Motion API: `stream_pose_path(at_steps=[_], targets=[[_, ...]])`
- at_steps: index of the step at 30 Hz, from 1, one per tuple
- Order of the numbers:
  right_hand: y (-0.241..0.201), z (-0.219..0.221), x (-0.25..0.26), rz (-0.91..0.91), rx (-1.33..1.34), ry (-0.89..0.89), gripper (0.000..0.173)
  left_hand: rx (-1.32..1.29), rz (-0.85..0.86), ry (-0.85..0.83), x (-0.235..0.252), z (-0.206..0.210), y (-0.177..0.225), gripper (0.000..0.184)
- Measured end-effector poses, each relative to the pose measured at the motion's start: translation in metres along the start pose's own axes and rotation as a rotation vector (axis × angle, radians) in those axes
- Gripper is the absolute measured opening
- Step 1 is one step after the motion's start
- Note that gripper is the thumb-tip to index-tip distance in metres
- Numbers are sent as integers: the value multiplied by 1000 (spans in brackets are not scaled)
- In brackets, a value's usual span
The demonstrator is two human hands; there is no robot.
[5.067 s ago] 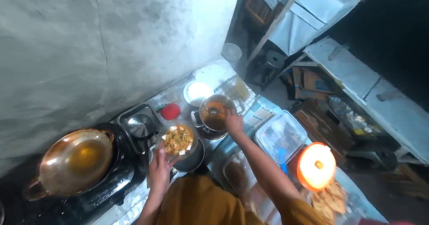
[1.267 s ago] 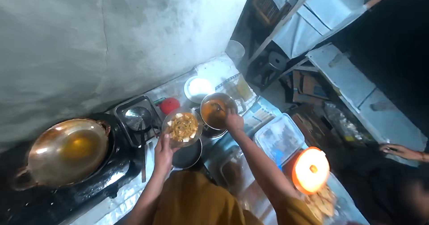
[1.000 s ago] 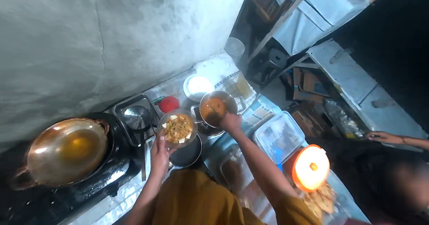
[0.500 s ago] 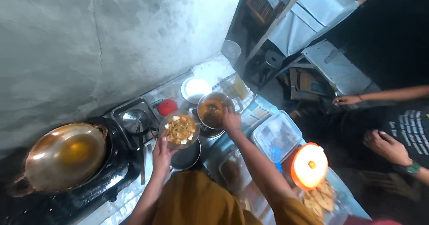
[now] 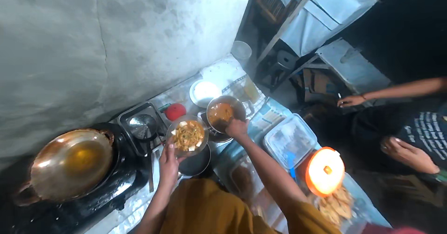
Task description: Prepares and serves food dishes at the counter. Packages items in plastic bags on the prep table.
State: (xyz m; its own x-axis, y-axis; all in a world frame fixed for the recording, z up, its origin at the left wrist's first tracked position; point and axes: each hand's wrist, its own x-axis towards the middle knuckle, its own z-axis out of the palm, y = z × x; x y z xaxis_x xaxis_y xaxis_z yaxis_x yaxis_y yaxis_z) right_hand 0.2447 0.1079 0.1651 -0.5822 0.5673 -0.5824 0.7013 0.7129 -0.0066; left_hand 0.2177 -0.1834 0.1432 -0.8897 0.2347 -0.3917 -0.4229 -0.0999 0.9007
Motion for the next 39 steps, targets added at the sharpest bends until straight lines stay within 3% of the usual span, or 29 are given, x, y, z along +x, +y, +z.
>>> stream_pose_path(at_steps=[6, 13, 20, 27, 34, 39], targets=[[23, 0, -8, 18, 121, 90, 42, 4, -13, 6, 4, 5, 1, 47], [41, -34, -37, -14, 200, 203, 34, 28, -18, -38, 16, 24, -5, 46], [46, -75, -77, -161, 201, 347, 30, 9, -35, -96, 25, 53, -6, 46], [31, -66, -100, -302, 175, 392, 27, 12, -33, -139, 24, 65, -2, 47], [30, -31, -93, -576, -46, 986, 19, 3, -41, -156, 22, 63, 2, 46], [36, -20, -90, -626, -54, 1042, 25, -7, -41, -176, 24, 60, 3, 47]])
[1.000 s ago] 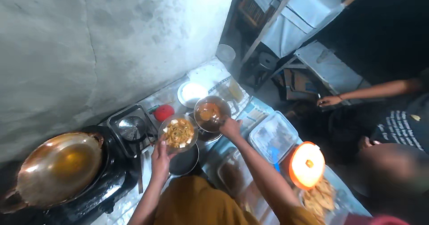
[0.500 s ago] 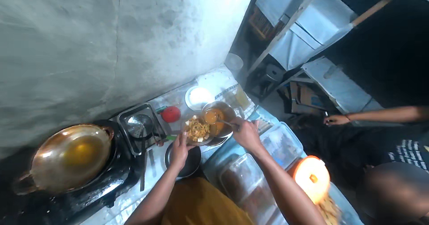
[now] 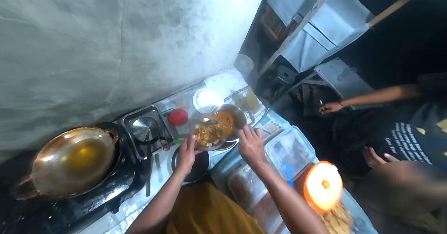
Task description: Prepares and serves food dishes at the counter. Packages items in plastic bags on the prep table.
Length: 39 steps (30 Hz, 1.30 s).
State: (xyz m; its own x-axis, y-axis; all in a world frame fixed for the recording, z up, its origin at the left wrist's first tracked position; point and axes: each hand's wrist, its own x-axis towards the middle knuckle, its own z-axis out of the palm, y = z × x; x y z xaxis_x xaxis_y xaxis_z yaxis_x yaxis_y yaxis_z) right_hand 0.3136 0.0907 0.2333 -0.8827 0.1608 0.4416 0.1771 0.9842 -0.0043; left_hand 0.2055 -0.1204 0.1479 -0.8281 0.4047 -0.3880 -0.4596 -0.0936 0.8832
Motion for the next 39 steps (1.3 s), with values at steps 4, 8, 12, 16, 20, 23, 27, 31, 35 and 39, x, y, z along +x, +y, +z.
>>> stream_pose_path(at_steps=[4, 8, 12, 16, 20, 23, 27, 31, 35, 39], targets=[[5, 3, 5, 131, 79, 12, 19, -14, 10, -4, 3, -2, 5, 47], [25, 22, 25, 409, 124, -160, 23, -10, 27, 3, 4, -8, 9, 47], [38, 75, 35, 501, 37, -651, 39, -22, 38, 16, 1, -17, 10, 47], [28, 113, 30, 482, 32, -779, 42, -18, 57, 36, -9, -28, 10, 46], [19, 111, 35, 563, 56, -856, 50, -38, 53, 74, -17, -40, 4, 47], [19, 102, 43, 640, 113, -960, 53, -54, 53, 86, -20, -47, -1, 46], [23, 94, 44, 732, 184, -1014, 39, -80, 39, 93, -20, -50, -6, 44], [29, 81, 39, 825, 337, -976, 34, -86, 28, 121, -18, -46, -10, 44], [31, 56, 41, 824, 389, -890, 31, -103, 34, 109, -13, -42, -16, 44], [32, 17, 50, 770, 346, -785, 30, -111, 38, 74, -6, -33, -20, 44]])
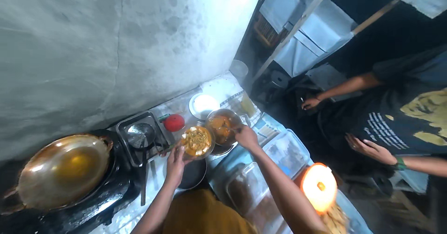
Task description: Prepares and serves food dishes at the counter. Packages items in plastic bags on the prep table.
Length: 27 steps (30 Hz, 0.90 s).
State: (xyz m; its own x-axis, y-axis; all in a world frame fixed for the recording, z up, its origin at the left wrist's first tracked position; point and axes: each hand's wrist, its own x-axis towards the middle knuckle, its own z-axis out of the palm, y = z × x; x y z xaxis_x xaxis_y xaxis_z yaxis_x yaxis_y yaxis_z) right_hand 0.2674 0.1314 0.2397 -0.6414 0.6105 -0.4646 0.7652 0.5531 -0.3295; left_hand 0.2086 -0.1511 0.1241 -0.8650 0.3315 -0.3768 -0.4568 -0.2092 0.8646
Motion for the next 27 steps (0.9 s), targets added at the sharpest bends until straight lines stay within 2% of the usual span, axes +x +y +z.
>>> stream_pose_path(at_steps=[6, 12, 14, 17, 19, 22, 25, 27], targets=[[-9, -36, -36, -121, -38, 62, 29, 50, -34, -11, 5, 22, 3, 46], [-13, -23, -65, -289, -108, 152, 27, 6, -27, -42, 7, 35, 3, 46], [-9, -8, -71, -439, -189, 311, 25, 2, -30, -57, 6, 36, 3, 46], [6, 16, -66, -724, -318, 701, 18, -12, -42, -67, 6, 37, 4, 47], [14, 23, -62, -810, -351, 791, 20, -19, -44, -74, 6, 37, 5, 46], [19, 27, -58, -754, -292, 755, 22, -16, -51, -90, 7, 37, 7, 45], [14, 18, -48, -530, -154, 685, 22, -14, -64, -86, 9, 36, 9, 47], [11, 14, -29, -327, -130, 562, 25, -14, -55, -83, 10, 33, 10, 47]])
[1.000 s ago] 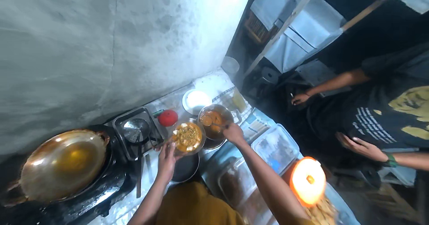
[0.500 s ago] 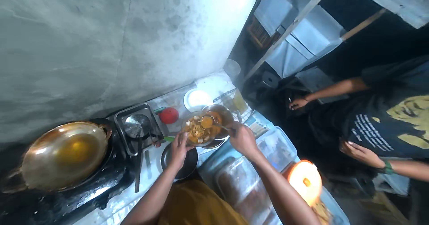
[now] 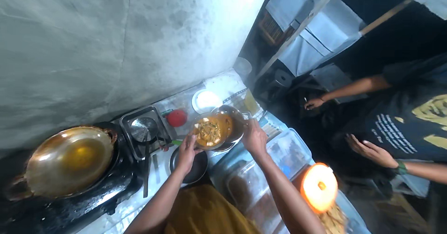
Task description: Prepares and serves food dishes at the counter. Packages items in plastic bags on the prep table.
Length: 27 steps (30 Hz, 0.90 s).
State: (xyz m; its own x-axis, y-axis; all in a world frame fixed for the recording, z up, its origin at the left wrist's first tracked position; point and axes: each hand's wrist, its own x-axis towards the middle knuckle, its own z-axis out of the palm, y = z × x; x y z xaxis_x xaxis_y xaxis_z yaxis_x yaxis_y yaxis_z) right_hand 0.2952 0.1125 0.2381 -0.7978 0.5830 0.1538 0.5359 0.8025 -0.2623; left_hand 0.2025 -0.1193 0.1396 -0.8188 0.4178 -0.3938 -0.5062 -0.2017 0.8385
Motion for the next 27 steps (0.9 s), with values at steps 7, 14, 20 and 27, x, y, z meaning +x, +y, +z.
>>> stream_pose_path(at_steps=[7, 14, 20, 27], targets=[[4, 92, 36, 145, -186, -534, 45, 12, 16, 42, -6, -19, 2, 46], [-4, 104, 37, 380, 63, -681, 38, 33, 52, 105, -15, -40, 4, 46], [12, 82, 32, 444, 300, -641, 29, 21, 52, 147, -16, -42, 1, 46], [6, 6, 21, 302, 334, -485, 24, 0, 39, 160, -10, -27, -9, 47]])
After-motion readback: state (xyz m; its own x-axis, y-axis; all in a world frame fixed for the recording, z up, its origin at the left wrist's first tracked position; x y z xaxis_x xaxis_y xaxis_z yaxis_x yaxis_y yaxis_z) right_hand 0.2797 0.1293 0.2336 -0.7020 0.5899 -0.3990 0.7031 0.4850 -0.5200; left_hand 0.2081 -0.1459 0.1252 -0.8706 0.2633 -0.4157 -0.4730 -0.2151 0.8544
